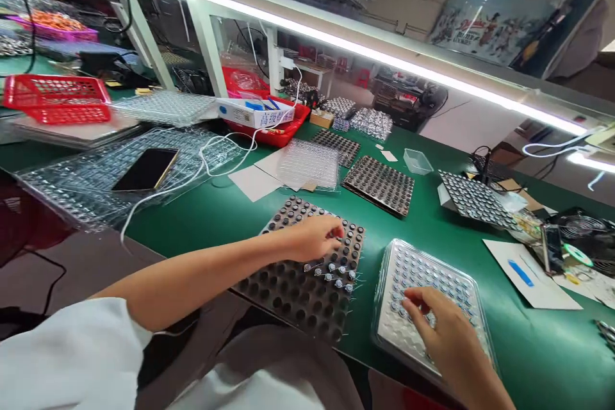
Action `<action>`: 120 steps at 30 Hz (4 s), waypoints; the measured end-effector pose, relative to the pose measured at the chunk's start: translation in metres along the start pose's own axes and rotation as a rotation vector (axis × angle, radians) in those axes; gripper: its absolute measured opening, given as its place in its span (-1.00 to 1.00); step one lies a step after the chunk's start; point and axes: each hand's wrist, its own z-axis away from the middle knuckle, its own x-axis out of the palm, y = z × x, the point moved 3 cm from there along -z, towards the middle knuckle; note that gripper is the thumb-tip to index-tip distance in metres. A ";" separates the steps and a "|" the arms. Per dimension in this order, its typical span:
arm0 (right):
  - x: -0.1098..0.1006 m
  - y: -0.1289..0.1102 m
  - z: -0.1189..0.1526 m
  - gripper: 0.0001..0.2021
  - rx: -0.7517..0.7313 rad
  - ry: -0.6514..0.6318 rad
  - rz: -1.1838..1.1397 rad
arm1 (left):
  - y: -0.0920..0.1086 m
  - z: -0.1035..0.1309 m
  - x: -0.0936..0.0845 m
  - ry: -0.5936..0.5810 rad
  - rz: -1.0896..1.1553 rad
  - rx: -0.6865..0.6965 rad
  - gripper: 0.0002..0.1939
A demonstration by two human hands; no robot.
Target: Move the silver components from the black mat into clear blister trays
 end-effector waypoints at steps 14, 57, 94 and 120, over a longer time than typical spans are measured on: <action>0.065 -0.087 -0.086 -0.93 -0.104 -0.346 0.145 | -0.021 0.000 0.035 -0.122 -0.269 0.092 -0.79; -0.011 0.021 0.044 -0.84 0.215 0.040 0.149 | -0.011 0.001 0.047 -0.163 -0.307 0.134 -0.87; -0.012 0.053 0.088 -0.66 0.269 0.268 -0.024 | 0.113 -0.054 0.148 -0.301 -0.211 0.228 -0.88; 0.060 -0.076 -0.075 -0.89 -0.222 -0.223 0.312 | -0.021 0.025 0.030 -0.113 -0.117 0.125 -0.86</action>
